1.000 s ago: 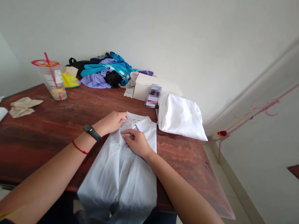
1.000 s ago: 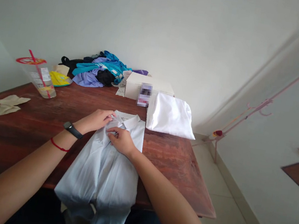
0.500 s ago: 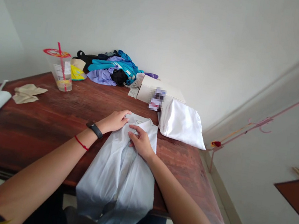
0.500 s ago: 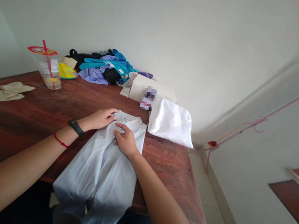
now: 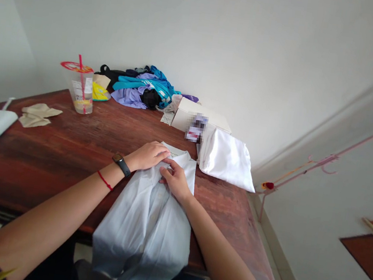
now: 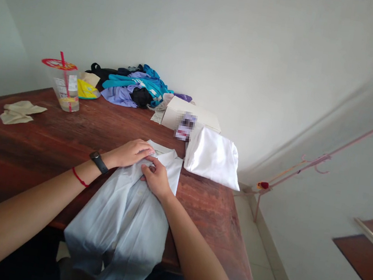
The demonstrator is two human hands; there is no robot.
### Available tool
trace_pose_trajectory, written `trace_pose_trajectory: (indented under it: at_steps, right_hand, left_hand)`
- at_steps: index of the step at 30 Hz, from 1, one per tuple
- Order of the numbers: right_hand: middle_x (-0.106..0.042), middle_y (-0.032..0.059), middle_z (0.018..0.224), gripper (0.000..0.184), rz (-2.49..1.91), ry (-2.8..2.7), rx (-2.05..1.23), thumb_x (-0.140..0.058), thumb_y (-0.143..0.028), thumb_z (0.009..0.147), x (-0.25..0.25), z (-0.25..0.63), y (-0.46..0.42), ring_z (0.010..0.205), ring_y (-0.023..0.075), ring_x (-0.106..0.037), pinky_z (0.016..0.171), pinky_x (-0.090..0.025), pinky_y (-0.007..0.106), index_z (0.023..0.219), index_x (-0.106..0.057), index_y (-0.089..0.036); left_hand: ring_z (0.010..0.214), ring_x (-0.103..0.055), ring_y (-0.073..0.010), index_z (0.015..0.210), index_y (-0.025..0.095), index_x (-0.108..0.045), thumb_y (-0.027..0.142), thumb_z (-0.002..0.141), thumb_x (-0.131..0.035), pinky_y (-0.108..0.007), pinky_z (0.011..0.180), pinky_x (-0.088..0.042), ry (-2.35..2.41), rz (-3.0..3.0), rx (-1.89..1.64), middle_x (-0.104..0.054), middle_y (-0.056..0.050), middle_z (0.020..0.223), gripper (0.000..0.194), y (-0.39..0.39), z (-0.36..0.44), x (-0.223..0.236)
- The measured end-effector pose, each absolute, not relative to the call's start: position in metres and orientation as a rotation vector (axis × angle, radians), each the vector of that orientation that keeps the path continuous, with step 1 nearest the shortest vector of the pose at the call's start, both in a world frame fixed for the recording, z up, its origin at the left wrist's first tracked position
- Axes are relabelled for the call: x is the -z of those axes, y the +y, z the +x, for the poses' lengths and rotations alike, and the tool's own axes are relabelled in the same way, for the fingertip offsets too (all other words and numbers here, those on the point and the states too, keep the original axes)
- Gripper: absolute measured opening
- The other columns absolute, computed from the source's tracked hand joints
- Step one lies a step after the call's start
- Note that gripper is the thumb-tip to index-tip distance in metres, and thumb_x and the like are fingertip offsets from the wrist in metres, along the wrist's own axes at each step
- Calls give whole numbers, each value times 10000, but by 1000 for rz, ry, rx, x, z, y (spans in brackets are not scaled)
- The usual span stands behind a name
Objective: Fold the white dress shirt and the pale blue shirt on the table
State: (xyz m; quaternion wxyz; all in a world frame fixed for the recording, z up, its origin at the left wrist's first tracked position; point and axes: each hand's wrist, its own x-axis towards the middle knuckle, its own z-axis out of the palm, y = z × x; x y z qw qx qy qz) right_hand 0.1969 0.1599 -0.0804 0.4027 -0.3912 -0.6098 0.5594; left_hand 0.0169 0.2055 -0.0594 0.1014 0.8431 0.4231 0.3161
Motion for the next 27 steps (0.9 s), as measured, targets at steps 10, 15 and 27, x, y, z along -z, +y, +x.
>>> trace_pose_trajectory:
  at_steps: [10,15,27]
  right_hand:
    - [-470,-61,649,399,-991,-1600,-1381,-695,-370,838,82,196,162,570,104,-434,577,-567,266,1189,-692,-180]
    - [-455,-66,630,421,-998,-1602,-1372,-690,-382,842,84,196,163,557,103,-418,591,-577,284,1204,-695,-168]
    - [-545,-30,720,363,-986,-1617,-1388,-684,-387,827,81,195,162,615,121,-460,602,-580,280,1131,-701,-189]
  left_hand:
    - [1030,-696,-250,999,196,-749,398,1084,-350,-353,924,-496,1390,2548,-819,-773,-82,1029,455,205,22,60]
    - [993,-700,-303,936,169,-773,412,1081,-351,-394,905,-476,1517,2631,-663,-773,-132,952,508,204,23,52]
    - [1101,-701,-316,1248,268,-702,399,1079,-352,-374,862,-480,1619,2542,-426,-753,-91,1211,409,179,30,41]
